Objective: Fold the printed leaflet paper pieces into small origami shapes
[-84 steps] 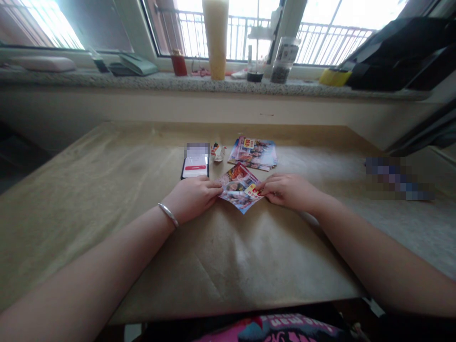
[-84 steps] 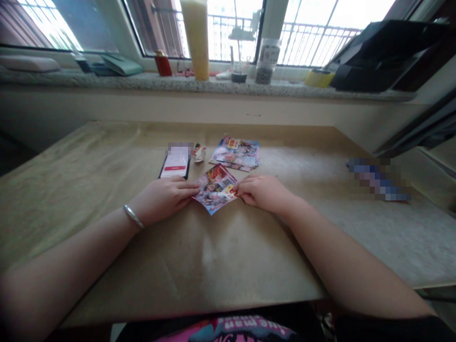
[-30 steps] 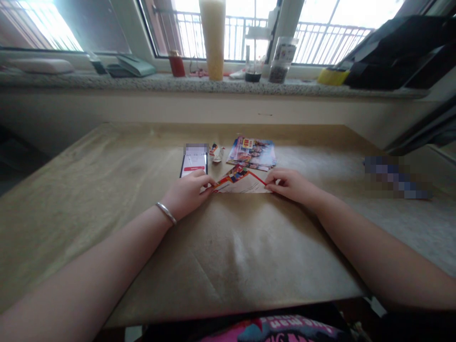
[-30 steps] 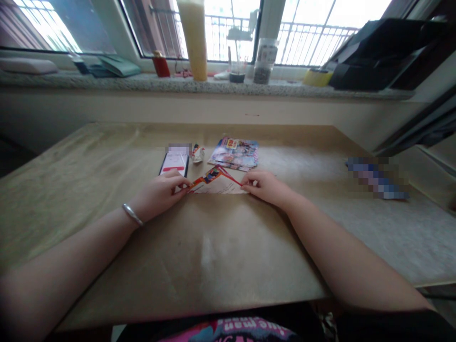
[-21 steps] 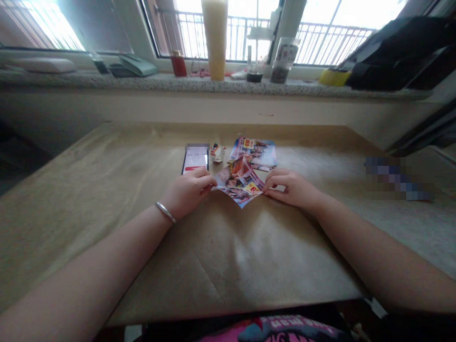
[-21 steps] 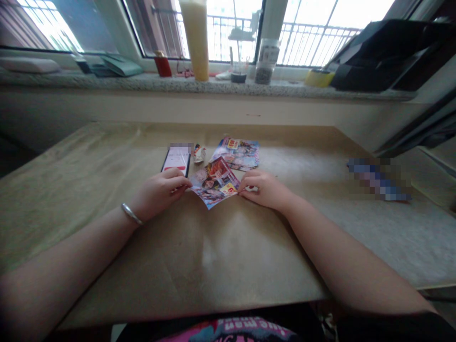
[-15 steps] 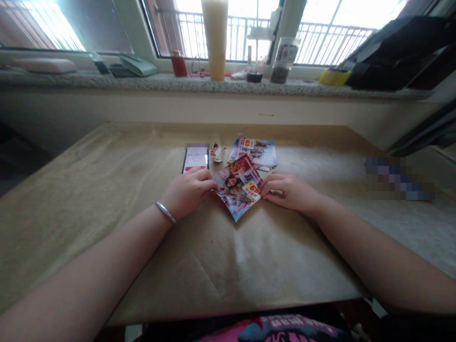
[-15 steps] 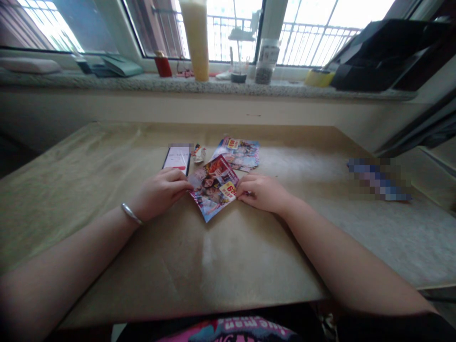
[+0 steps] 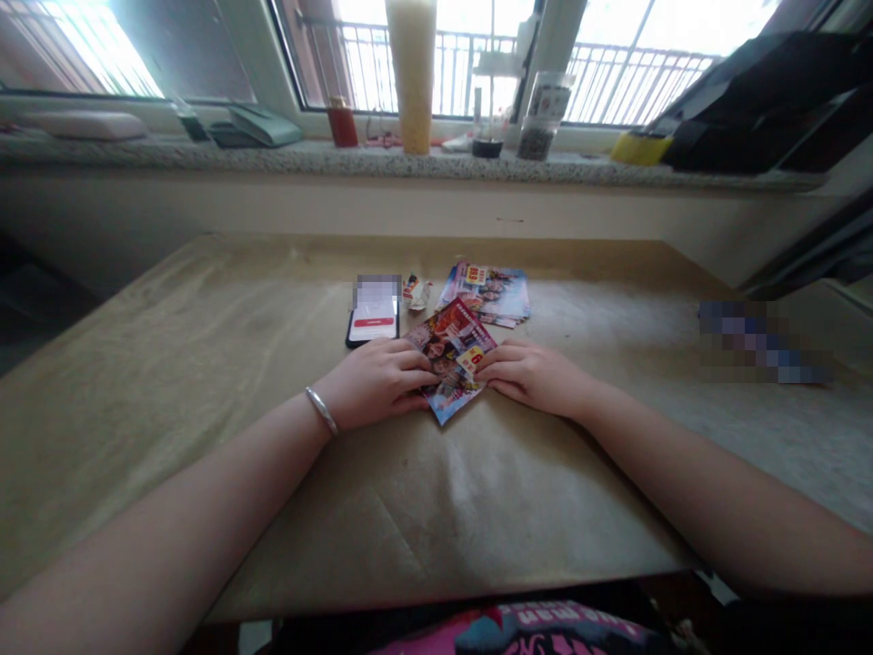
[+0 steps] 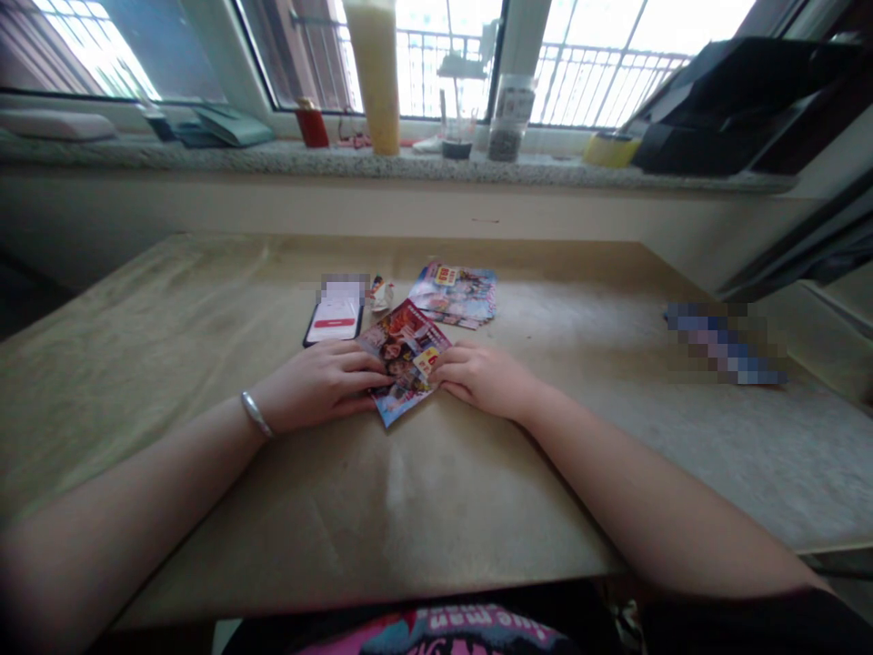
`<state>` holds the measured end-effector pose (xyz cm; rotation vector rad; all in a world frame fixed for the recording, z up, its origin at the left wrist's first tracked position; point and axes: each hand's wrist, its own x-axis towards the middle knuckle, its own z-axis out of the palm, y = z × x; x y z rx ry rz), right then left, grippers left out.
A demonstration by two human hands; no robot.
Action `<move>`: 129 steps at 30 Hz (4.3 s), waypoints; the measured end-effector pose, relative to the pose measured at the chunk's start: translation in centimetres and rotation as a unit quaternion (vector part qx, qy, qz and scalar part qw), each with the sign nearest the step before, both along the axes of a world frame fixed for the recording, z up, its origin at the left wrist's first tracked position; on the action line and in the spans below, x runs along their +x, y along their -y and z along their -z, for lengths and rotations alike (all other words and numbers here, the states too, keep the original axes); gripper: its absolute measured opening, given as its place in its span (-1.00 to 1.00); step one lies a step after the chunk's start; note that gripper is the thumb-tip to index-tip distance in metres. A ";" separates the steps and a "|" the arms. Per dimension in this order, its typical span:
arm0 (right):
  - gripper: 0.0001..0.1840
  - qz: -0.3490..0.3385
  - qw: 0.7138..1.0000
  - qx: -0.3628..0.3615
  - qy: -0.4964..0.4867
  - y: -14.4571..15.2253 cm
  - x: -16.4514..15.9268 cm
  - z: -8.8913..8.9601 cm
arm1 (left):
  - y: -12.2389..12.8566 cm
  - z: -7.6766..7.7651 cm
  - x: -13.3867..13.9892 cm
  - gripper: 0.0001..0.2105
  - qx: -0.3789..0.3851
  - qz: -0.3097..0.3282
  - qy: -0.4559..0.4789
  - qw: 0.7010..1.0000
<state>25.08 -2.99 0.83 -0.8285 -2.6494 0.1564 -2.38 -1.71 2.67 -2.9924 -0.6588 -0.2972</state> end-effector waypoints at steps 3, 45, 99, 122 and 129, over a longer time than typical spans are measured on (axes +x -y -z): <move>-0.75 -0.004 1.000 -0.001 -0.004 -0.1 -0.2 0.2 | 0.0 0.0 0.1 -0.72 -0.004 0.018 0.004 1.000; -0.81 -0.010 0.995 -0.050 -0.087 0.1 -1.7 0.7 | 0.4 -0.1 0.2 -0.91 -0.060 -0.004 0.001 0.998; -0.84 0.079 0.990 -0.049 -0.102 -0.2 -2.1 0.9 | 0.4 1.0 1.4 -0.73 -0.200 -0.198 0.164 0.945; -0.76 0.071 0.995 0.046 -0.054 -0.6 -1.9 1.1 | 0.4 1.3 1.7 -0.83 -0.052 -0.221 0.114 0.967; -0.75 0.082 0.994 0.059 -0.038 -1.0 -1.8 1.6 | 0.1 1.2 1.7 -0.81 -0.068 -0.236 0.112 0.963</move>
